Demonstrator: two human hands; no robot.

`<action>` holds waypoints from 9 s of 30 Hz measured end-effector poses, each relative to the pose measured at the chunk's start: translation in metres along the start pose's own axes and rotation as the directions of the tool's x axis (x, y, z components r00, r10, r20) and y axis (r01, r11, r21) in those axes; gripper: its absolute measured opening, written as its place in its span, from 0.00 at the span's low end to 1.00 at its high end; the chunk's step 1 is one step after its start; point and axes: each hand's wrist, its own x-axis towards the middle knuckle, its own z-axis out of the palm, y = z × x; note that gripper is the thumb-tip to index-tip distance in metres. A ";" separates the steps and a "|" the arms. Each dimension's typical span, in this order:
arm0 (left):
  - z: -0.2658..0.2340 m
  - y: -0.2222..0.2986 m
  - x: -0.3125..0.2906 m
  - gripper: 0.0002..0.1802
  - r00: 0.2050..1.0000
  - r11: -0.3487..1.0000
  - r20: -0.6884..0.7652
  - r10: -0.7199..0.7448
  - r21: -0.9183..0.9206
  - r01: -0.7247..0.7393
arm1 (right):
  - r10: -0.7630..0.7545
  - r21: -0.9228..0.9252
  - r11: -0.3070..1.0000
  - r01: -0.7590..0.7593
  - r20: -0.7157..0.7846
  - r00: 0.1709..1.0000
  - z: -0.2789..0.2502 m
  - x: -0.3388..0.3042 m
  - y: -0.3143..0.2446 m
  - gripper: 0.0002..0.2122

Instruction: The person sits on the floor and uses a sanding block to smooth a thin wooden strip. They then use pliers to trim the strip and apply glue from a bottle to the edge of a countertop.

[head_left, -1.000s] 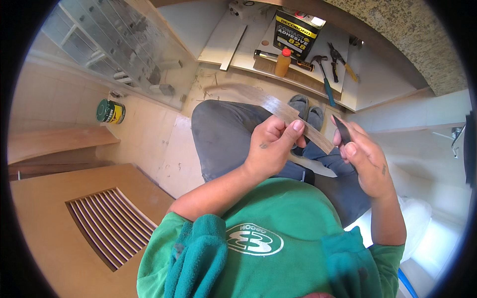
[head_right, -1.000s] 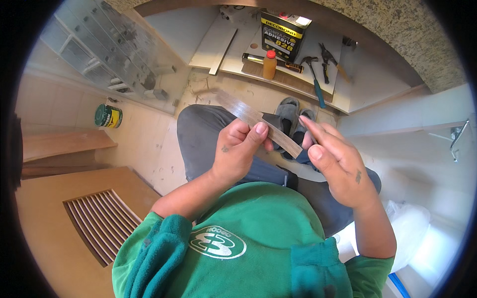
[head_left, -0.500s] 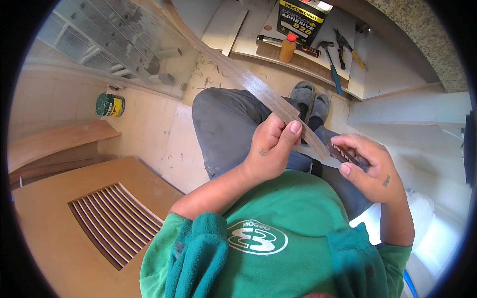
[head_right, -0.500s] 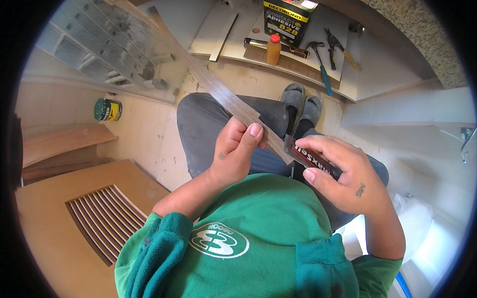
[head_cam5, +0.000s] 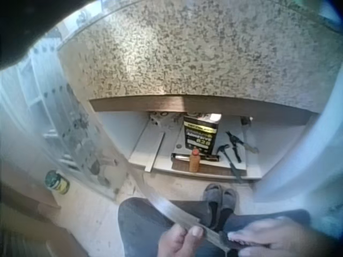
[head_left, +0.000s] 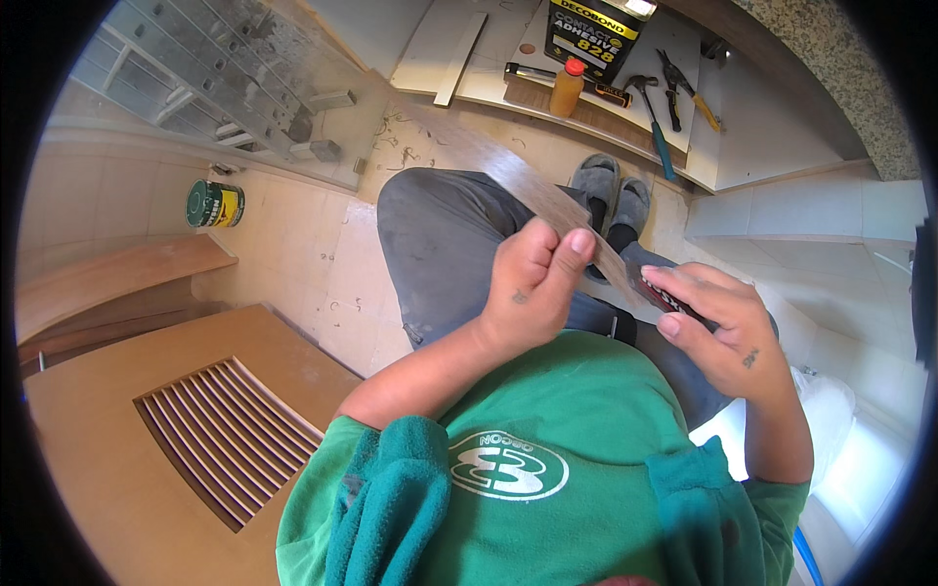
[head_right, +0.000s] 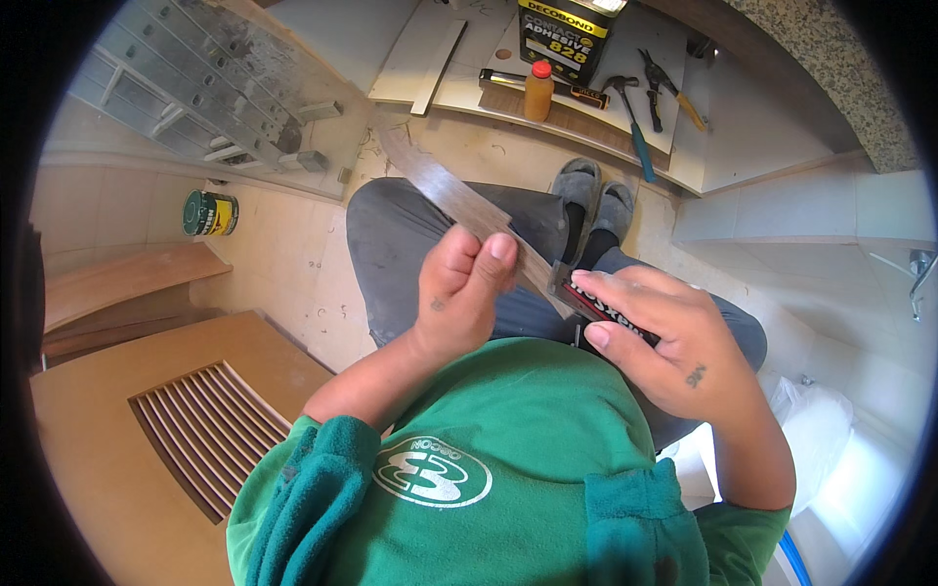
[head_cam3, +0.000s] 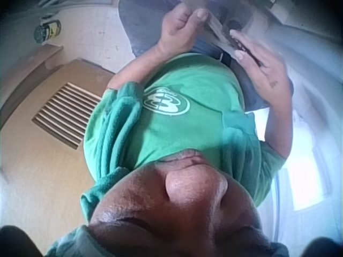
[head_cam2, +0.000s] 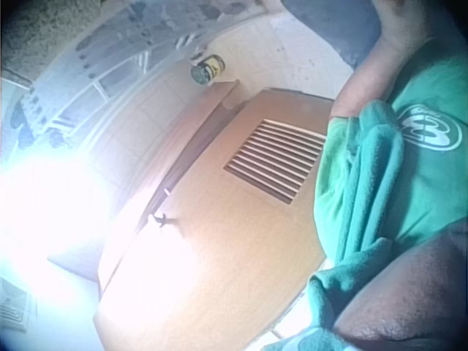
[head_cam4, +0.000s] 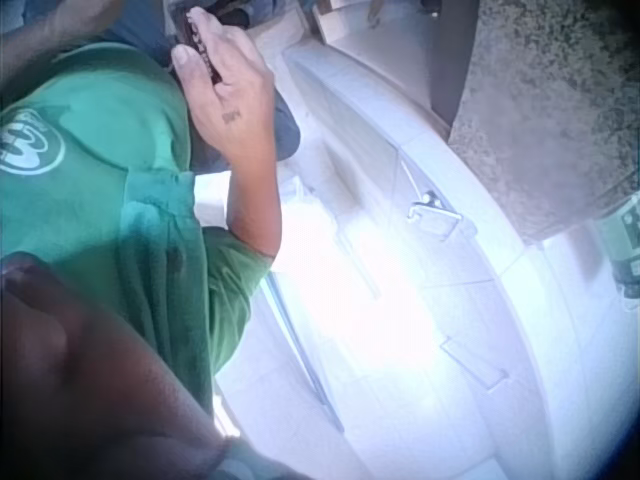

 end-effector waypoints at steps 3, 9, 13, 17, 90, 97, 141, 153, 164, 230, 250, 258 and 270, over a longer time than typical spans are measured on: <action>-0.003 0.003 0.001 0.15 0.999 1.000 0.046 -0.024 -0.010 0.024 | -0.026 -0.025 0.999 0.025 -0.010 1.000 0.002 -0.001 0.007 0.19; 0.003 0.006 0.000 0.18 1.000 1.000 -0.016 -0.009 0.027 0.009 | 0.041 0.003 0.999 -0.041 -0.005 0.999 0.001 -0.006 0.005 0.20; 0.004 0.004 0.000 0.17 0.999 0.998 0.002 -0.050 -0.029 0.051 | -0.031 -0.027 0.999 0.029 -0.047 0.998 0.005 -0.004 0.008 0.19; 0.007 0.009 0.004 0.17 0.999 0.999 -0.023 -0.027 -0.044 0.026 | -0.070 -0.042 0.997 0.068 -0.058 0.996 0.003 -0.007 0.012 0.19; 0.019 0.011 0.000 0.12 0.971 0.959 0.083 -0.226 -0.155 0.236 | 0.326 0.698 0.713 -0.061 -0.253 0.911 0.044 0.012 0.032 0.25; 0.008 0.005 0.004 0.15 0.989 0.989 -0.018 -0.149 -0.027 0.148 | 0.294 0.500 0.831 -0.245 -0.020 0.956 0.004 -0.018 0.046 0.26; 0.008 0.015 -0.001 0.09 0.992 0.992 0.108 -0.069 -0.094 0.079 | -0.108 0.022 0.993 0.113 -0.148 0.983 0.013 -0.002 0.024 0.17; 0.008 0.016 0.003 0.10 0.992 0.994 0.109 -0.064 -0.084 0.073 | -0.114 0.034 0.992 0.120 -0.144 0.983 0.008 -0.005 0.021 0.17; 0.013 0.015 0.000 0.11 0.994 0.998 0.095 -0.056 -0.008 0.057 | -0.126 0.025 0.991 0.132 -0.171 0.977 0.011 -0.005 0.022 0.17; 0.007 0.000 -0.023 0.08 0.962 0.939 0.170 -0.213 -0.237 0.249 | 0.082 0.155 0.986 -0.057 -0.161 0.984 0.058 -0.009 0.037 0.25; 0.008 -0.003 -0.025 0.07 0.955 0.931 0.190 -0.227 -0.244 0.270 | 0.081 0.166 0.985 -0.054 -0.155 0.985 0.059 -0.006 0.043 0.20; 0.008 -0.007 -0.027 0.07 0.952 0.931 0.190 -0.239 -0.235 0.281 | 0.074 0.137 0.989 -0.050 -0.176 0.982 0.062 -0.003 0.044 0.20; 0.014 0.005 -0.024 0.07 0.949 0.904 0.223 -0.223 -0.316 0.286 | 0.325 0.618 0.763 -0.191 -0.111 0.939 0.073 -0.015 0.050 0.23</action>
